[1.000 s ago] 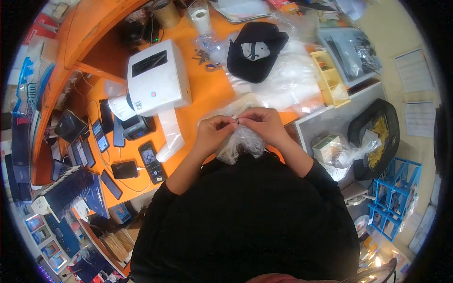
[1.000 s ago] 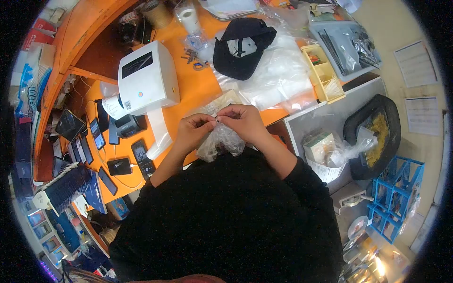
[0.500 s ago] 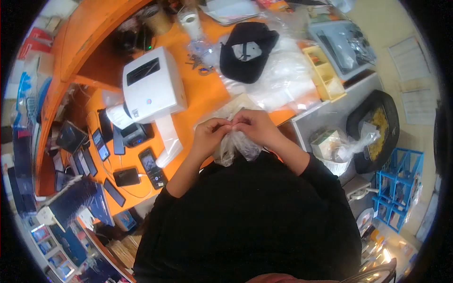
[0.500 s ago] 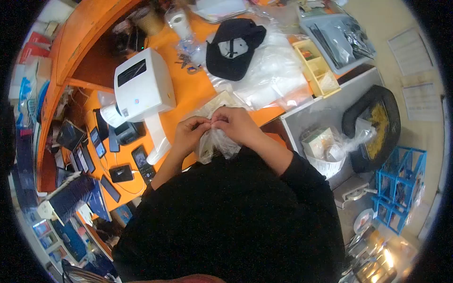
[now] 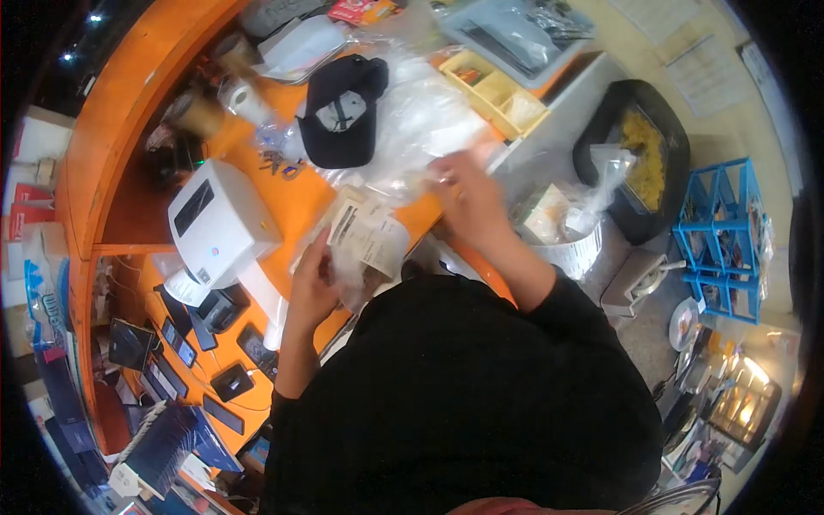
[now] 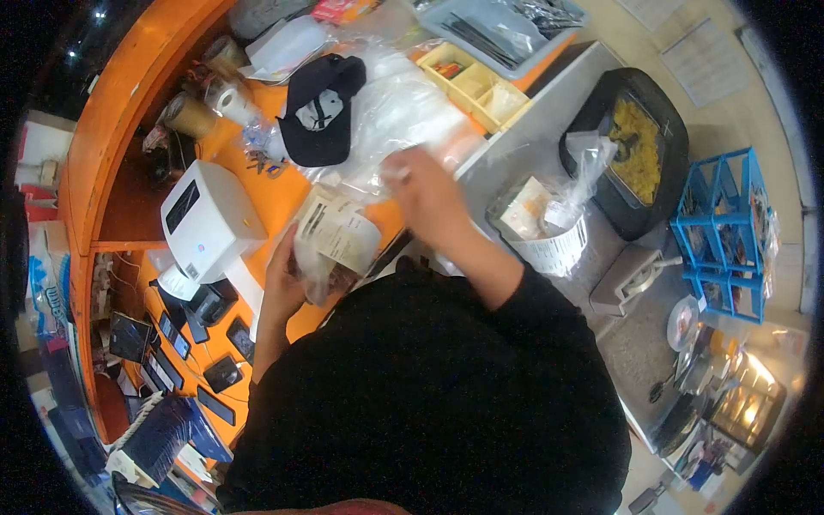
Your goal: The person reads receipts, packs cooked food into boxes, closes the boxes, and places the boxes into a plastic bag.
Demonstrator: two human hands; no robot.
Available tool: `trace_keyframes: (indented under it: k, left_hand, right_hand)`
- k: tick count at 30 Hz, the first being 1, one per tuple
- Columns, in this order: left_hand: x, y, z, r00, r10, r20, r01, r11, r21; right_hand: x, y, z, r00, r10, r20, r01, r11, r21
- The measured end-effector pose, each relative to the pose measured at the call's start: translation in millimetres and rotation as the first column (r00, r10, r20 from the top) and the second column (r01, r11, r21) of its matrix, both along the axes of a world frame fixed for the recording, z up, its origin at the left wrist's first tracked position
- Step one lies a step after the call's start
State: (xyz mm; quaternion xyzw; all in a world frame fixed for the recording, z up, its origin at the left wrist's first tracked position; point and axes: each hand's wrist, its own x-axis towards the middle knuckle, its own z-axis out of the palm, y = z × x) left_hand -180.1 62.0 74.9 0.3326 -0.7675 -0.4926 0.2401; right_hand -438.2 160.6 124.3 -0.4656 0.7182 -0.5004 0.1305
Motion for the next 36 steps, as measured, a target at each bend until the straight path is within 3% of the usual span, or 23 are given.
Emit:
trace_keyframes:
  k: [1,2,3,5,8,9,11,12,14,16,19,22,23,26,29,30,31,33,35,36]
  left_hand:
    - [-5,0,9,0.997,-0.028,0.079,0.037,0.993,-0.113]
    - [-8,1,14,0.987,-0.044,0.157,0.079,0.972,-0.223]
    - [-5,1,-2,0.996,0.027,0.089,-0.011,0.984,-0.178]
    - [0,-2,-46,0.984,0.174,-0.038,-0.177,0.982,-0.073]
    - [-36,13,-2,0.988,0.083,-0.128,-0.143,0.798,-0.585]
    - [-42,17,-5,0.983,0.139,-0.117,-0.179,0.859,-0.480]
    - [-54,27,-10,0.967,0.226,-0.115,-0.246,0.948,-0.201]
    - [-62,33,-8,0.952,0.274,-0.134,-0.280,0.959,-0.031]
    - [-100,61,22,0.901,0.360,-0.241,-0.251,0.887,0.389]
    - [-127,79,37,0.912,0.320,-0.259,-0.230,0.917,0.325]
    - [-170,104,45,0.928,0.271,-0.257,-0.197,0.940,0.279]
    - [-210,114,32,0.952,0.142,-0.273,-0.069,0.963,0.260]
    - [-222,116,25,0.955,0.083,-0.284,-0.009,0.968,0.252]
    - [-260,142,19,0.953,-0.123,-0.278,0.160,0.981,0.113]
    - [-296,162,-4,0.948,-0.137,-0.288,0.175,0.978,0.110]
    - [-303,170,-4,0.948,-0.169,-0.269,0.185,0.982,0.035]
    - [-308,177,4,0.950,-0.194,-0.246,0.190,0.981,-0.042]
    - [-309,184,23,0.931,-0.265,-0.252,0.280,0.960,0.023]
    - [-310,180,14,0.951,-0.269,-0.152,0.281,0.958,0.064]
    - [-311,182,5,0.959,-0.240,-0.148,0.216,0.963,-0.161]
  right_hand:
    - [-18,14,3,0.985,-0.171,-0.035,0.169,0.984,-0.063]
    - [-35,32,2,0.911,-0.361,-0.202,0.352,0.933,-0.079]
    - [-52,50,1,0.773,-0.525,-0.355,0.517,0.847,-0.127]
    - [-78,86,-6,0.549,-0.690,-0.471,0.674,0.699,-0.238]
    - [-102,132,-27,0.385,-0.723,-0.574,0.815,0.558,-0.155]
    - [-106,148,-34,0.418,-0.623,-0.661,0.850,0.525,0.043]
    - [-125,175,-44,0.737,-0.601,-0.309,0.673,0.617,0.407]
    - [-134,187,-48,0.820,-0.566,-0.085,0.517,0.667,0.537]
    - [-148,218,-54,0.830,-0.534,0.163,0.485,0.834,0.263]
    - [-157,244,-55,0.830,-0.389,0.399,0.409,0.912,0.038]
    - [-179,279,-41,0.752,-0.008,0.659,0.183,0.963,-0.197]
    - [-189,294,-5,0.843,-0.033,0.537,0.023,0.999,0.024]
    - [-202,299,-12,0.924,0.040,0.380,-0.098,0.986,0.134]
    - [-195,301,-35,0.982,0.109,-0.157,-0.096,0.992,0.086]
    - [-186,310,-40,0.966,0.242,-0.092,-0.215,0.947,0.237]
    - [-183,311,-42,0.960,0.276,-0.047,-0.253,0.927,0.278]
    - [-180,313,-45,0.970,0.244,-0.018,-0.231,0.939,0.256]
    - [-174,318,-31,0.967,0.213,-0.140,-0.181,0.960,0.214]
    - [-163,310,-3,0.962,0.171,-0.210,-0.148,0.981,0.123]
    - [-155,305,12,0.966,0.143,-0.216,-0.133,0.989,0.064]
